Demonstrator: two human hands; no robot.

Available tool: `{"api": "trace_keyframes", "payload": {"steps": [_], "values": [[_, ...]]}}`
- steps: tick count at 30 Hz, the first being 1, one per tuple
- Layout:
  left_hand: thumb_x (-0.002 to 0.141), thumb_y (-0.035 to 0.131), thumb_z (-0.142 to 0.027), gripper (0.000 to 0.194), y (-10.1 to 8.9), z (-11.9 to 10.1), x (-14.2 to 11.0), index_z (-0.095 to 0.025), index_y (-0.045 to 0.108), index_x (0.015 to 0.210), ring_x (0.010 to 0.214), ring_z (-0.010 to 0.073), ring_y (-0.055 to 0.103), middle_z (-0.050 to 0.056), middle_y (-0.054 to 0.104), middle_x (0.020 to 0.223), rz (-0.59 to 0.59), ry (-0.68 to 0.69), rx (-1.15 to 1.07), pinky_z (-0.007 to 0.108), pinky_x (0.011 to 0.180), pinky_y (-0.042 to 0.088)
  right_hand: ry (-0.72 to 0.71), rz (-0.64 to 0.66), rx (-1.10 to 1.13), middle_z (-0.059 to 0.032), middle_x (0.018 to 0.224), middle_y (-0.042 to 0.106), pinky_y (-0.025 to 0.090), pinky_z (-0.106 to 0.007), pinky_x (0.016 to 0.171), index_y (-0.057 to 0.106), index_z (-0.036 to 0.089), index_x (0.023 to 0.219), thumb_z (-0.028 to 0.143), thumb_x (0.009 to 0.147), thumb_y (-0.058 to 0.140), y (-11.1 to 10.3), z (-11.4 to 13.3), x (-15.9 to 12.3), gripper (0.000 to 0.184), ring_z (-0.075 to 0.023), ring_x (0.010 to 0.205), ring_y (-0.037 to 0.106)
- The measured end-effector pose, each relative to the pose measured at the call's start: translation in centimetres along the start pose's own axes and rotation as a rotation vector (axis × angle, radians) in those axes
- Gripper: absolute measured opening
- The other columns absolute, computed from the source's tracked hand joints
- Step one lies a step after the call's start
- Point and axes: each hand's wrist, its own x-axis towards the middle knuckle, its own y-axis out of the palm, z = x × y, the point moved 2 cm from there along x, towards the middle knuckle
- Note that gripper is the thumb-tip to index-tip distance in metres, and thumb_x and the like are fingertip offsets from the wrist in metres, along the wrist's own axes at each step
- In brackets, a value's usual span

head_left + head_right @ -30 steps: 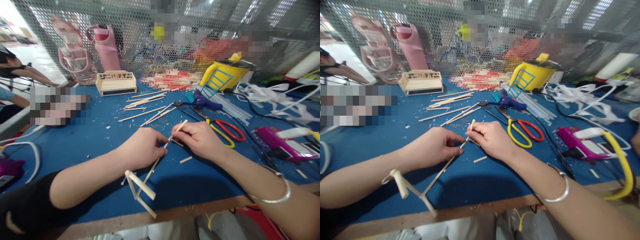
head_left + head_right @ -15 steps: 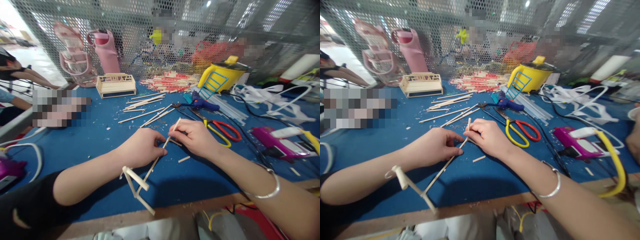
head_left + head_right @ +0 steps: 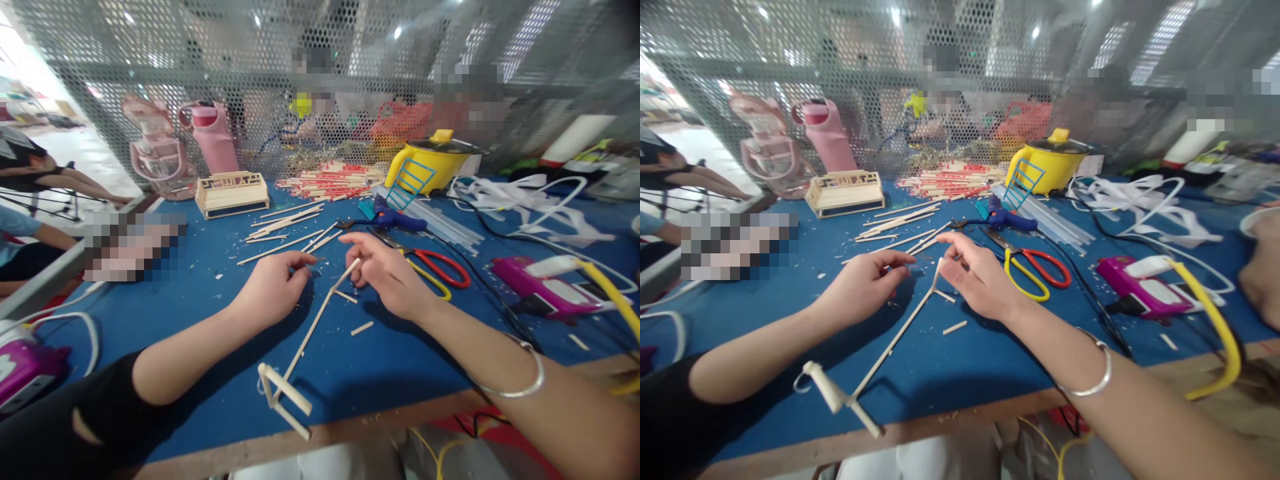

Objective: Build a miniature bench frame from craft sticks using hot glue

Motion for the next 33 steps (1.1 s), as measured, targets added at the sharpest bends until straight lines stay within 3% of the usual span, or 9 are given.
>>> {"api": "trace_keyframes", "payload": {"steps": [3, 9, 12, 16, 21, 24, 28, 30, 33], "values": [[0.078, 0.048, -0.020, 0.031, 0.2, -0.2, -0.1, -0.018, 0.066, 0.103, 0.070, 0.0139, 0.060, 0.002, 0.070, 0.090, -0.063, 0.064, -0.038, 0.025, 0.064, 0.046, 0.040, -0.037, 0.099, -0.0039, 0.088, 0.054, 0.047, -0.025, 0.056, 0.045, 0.021, 0.123, 0.058, 0.088, 0.034, -0.1, -0.1, -0.1, 0.052, -0.0129, 0.066, 0.056], [0.074, 0.062, -0.029, 0.030, 1.0, -1.7, 0.2, -0.019, 0.067, 0.102, 0.092, 0.0178, 0.060, 0.005, 0.068, 0.104, 0.026, 0.269, -0.133, 0.028, 0.079, 0.047, 0.005, -0.141, 0.071, -0.0032, 0.088, 0.053, 0.045, -0.024, 0.055, 0.048, 0.022, 0.118, 0.052, 0.091, 0.031, 0.0, 0.3, 0.2, 0.044, -0.0127, 0.067, 0.053], [0.071, 0.066, -0.040, 0.040, 1.3, -1.9, 0.5, -0.018, 0.066, 0.105, 0.094, 0.0199, 0.061, 0.006, 0.068, 0.106, 0.068, 0.232, -0.179, 0.032, 0.084, 0.047, -0.004, -0.314, 0.026, -0.0016, 0.084, 0.052, 0.043, -0.023, 0.054, 0.049, 0.022, 0.113, 0.044, 0.093, 0.032, -0.4, 0.3, 0.3, 0.034, -0.0113, 0.064, 0.050], [0.072, 0.066, -0.039, 0.047, 1.6, -1.4, 0.5, -0.017, 0.062, 0.113, 0.098, 0.0207, 0.061, 0.008, 0.066, 0.112, 0.111, 0.207, -0.234, 0.034, 0.088, 0.047, -0.050, -0.505, -0.078, 0.0013, 0.078, 0.049, 0.039, -0.022, 0.051, 0.047, 0.022, 0.109, 0.027, 0.083, 0.054, -1.3, 0.0, 0.5, 0.028, -0.0097, 0.060, 0.047], [0.080, 0.055, -0.032, 0.036, 0.3, -0.2, 0.6, -0.017, 0.061, 0.111, 0.093, 0.0191, 0.062, 0.008, 0.067, 0.106, -0.033, 0.139, -0.209, 0.032, 0.082, 0.049, -0.030, -0.597, -0.089, 0.0022, 0.073, 0.051, 0.039, -0.023, 0.053, 0.050, 0.021, 0.093, 0.023, 0.079, 0.057, -2.6, -0.7, 0.8, 0.016, -0.0091, 0.057, 0.046], [0.080, 0.052, -0.036, 0.037, -2.7, 0.9, -1.0, -0.019, 0.061, 0.111, 0.086, 0.0195, 0.062, 0.006, 0.068, 0.100, -0.103, 0.026, -0.080, 0.033, 0.078, 0.049, 0.021, -0.477, -0.207, 0.0017, 0.067, 0.052, 0.038, -0.023, 0.055, 0.055, 0.018, 0.083, 0.026, 0.083, 0.050, -3.1, -1.0, 0.8, 0.009, -0.0099, 0.057, 0.046], [0.074, 0.056, -0.037, 0.045, -6.3, 2.1, -7.9, -0.027, 0.056, 0.118, 0.088, 0.0212, 0.062, 0.004, 0.066, 0.104, -0.132, -0.073, 0.187, 0.031, 0.074, 0.051, -0.012, 0.066, -0.307, 0.0007, 0.076, 0.056, 0.036, -0.021, 0.053, 0.062, 0.019, 0.101, 0.017, 0.073, 0.057, -2.3, -0.7, 0.6, 0.028, -0.0093, 0.059, 0.046], [0.066, 0.064, -0.042, 0.052, -6.1, 2.1, -11.9, -0.032, 0.056, 0.116, 0.084, 0.0224, 0.063, 0.002, 0.067, 0.098, -0.176, -0.059, 0.306, 0.030, 0.069, 0.052, -0.095, 0.295, -0.297, -0.0008, 0.085, 0.058, 0.039, -0.021, 0.056, 0.062, 0.020, 0.109, 0.016, 0.068, 0.062, -1.5, -0.3, 0.3, 0.041, -0.0100, 0.064, 0.049], [0.064, 0.066, -0.050, 0.042, -3.1, 1.3, -15.6, -0.030, 0.063, 0.100, 0.081, 0.0240, 0.063, 0.005, 0.067, 0.094, -0.212, -0.046, 0.389, 0.032, 0.067, 0.053, -0.125, 0.360, -0.276, -0.0022, 0.083, 0.063, 0.042, -0.023, 0.062, 0.067, 0.019, 0.099, 0.027, 0.072, 0.065, -0.4, 0.0, 0.3, 0.028, -0.0119, 0.068, 0.055]]}}
